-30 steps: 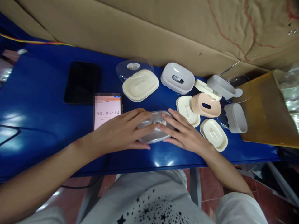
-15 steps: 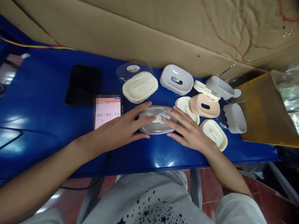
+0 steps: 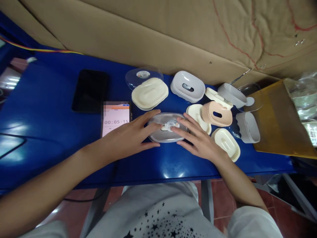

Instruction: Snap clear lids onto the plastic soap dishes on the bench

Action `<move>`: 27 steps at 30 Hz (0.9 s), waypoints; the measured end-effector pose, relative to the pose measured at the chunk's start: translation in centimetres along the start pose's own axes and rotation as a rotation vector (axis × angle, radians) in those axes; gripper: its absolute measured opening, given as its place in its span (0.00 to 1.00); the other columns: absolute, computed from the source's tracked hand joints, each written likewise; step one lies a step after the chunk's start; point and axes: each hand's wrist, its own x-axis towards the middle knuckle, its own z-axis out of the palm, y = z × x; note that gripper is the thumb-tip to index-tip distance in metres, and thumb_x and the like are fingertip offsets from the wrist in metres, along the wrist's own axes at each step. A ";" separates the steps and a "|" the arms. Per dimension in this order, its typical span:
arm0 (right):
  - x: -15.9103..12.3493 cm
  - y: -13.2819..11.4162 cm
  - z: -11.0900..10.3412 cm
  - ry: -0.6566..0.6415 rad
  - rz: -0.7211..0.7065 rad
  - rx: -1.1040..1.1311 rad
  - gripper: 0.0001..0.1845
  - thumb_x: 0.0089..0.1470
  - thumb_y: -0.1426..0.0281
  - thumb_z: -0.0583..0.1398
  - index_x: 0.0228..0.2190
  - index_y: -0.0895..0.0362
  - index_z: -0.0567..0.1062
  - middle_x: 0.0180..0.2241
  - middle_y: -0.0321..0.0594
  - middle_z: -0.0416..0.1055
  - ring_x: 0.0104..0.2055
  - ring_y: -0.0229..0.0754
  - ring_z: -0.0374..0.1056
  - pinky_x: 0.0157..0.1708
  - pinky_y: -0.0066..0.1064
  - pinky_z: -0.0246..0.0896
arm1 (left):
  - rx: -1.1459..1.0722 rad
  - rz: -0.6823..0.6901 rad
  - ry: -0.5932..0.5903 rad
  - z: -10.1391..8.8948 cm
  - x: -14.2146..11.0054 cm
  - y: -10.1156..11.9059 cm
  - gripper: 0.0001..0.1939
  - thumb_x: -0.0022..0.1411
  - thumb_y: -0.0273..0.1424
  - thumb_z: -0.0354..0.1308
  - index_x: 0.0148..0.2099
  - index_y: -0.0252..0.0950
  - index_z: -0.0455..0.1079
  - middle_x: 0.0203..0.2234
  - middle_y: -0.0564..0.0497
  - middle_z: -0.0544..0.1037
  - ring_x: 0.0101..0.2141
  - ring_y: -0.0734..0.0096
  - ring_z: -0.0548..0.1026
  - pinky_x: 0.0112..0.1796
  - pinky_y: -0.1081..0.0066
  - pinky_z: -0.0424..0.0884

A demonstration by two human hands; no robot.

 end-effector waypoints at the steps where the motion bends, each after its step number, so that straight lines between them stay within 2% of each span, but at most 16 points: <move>1: 0.0 0.0 0.0 0.003 0.005 0.003 0.41 0.74 0.68 0.64 0.79 0.43 0.57 0.77 0.44 0.60 0.83 0.58 0.48 0.78 0.61 0.58 | -0.019 -0.003 0.005 0.1 0.0 -0.1 0.23 0.78 0.42 0.62 0.68 0.39 0.68 0.76 0.34 0.64 0.69 0.39 0.74 0.64 0.44 0.78; 4: 0.1 0.1 0.1 0.021 0.011 -0.014 0.39 0.73 0.66 0.65 0.78 0.42 0.60 0.76 0.45 0.63 0.82 0.58 0.51 0.77 0.61 0.59 | -0.032 -0.015 0.017 0.3 0.0 0.0 0.22 0.78 0.40 0.62 0.67 0.38 0.68 0.75 0.33 0.64 0.70 0.40 0.73 0.65 0.45 0.76; 7: 0.4 0.0 0.1 0.035 0.023 -0.059 0.35 0.73 0.63 0.65 0.75 0.43 0.65 0.73 0.45 0.67 0.78 0.58 0.58 0.74 0.60 0.64 | -0.062 -0.026 -0.015 -0.3 0.4 0.0 0.25 0.78 0.45 0.61 0.68 0.39 0.67 0.76 0.33 0.63 0.71 0.42 0.71 0.66 0.46 0.75; 9: 0.5 -0.2 0.1 0.039 0.046 -0.111 0.31 0.73 0.61 0.65 0.72 0.45 0.70 0.72 0.46 0.68 0.76 0.59 0.61 0.73 0.59 0.65 | -0.090 -0.059 -0.010 -1.0 0.9 -0.4 0.25 0.80 0.47 0.57 0.69 0.39 0.65 0.75 0.34 0.65 0.71 0.45 0.70 0.67 0.47 0.73; 13: 0.9 -1.0 0.0 0.056 0.105 -0.239 0.27 0.73 0.60 0.65 0.69 0.50 0.75 0.69 0.50 0.72 0.73 0.62 0.65 0.72 0.59 0.65 | 0.076 -0.197 0.082 -2.2 2.5 -2.2 0.22 0.82 0.42 0.49 0.66 0.35 0.71 0.70 0.31 0.71 0.70 0.41 0.71 0.68 0.41 0.69; 16: 0.8 -1.3 -0.2 0.077 0.117 -0.294 0.27 0.74 0.59 0.64 0.69 0.50 0.75 0.69 0.51 0.73 0.71 0.63 0.66 0.70 0.61 0.66 | 0.193 -0.224 0.009 -3.0 3.6 -3.7 0.23 0.81 0.38 0.45 0.63 0.35 0.76 0.64 0.34 0.79 0.64 0.40 0.78 0.64 0.40 0.73; 18: 0.7 -1.3 -0.4 0.100 0.118 -0.303 0.26 0.74 0.59 0.63 0.69 0.50 0.76 0.68 0.51 0.73 0.71 0.63 0.66 0.70 0.61 0.66 | 0.300 -0.242 0.001 -3.4 4.3 -4.2 0.22 0.79 0.36 0.48 0.64 0.35 0.76 0.66 0.33 0.77 0.65 0.38 0.77 0.64 0.40 0.72; 21: 0.5 -1.2 -0.5 0.114 0.129 -0.299 0.26 0.75 0.58 0.62 0.68 0.49 0.76 0.67 0.51 0.74 0.72 0.63 0.66 0.70 0.62 0.66 | 0.450 -0.266 0.010 -3.8 5.1 -4.4 0.25 0.73 0.40 0.60 0.67 0.34 0.74 0.74 0.30 0.67 0.71 0.31 0.68 0.66 0.36 0.69; 23: 0.4 -1.2 -0.3 0.106 0.153 -0.294 0.25 0.75 0.58 0.62 0.69 0.48 0.75 0.68 0.50 0.74 0.72 0.62 0.66 0.70 0.62 0.66 | 0.473 -0.262 -0.010 -3.7 5.4 -4.4 0.27 0.70 0.41 0.65 0.66 0.35 0.74 0.73 0.29 0.67 0.72 0.30 0.67 0.65 0.36 0.69; 27: 0.6 -1.0 0.8 0.127 0.181 -0.240 0.29 0.75 0.59 0.61 0.72 0.50 0.71 0.70 0.51 0.72 0.75 0.62 0.64 0.73 0.60 0.65 | 0.483 -0.253 -0.007 -3.0 5.5 -5.1 0.20 0.72 0.38 0.63 0.62 0.36 0.77 0.72 0.30 0.69 0.70 0.33 0.70 0.64 0.38 0.72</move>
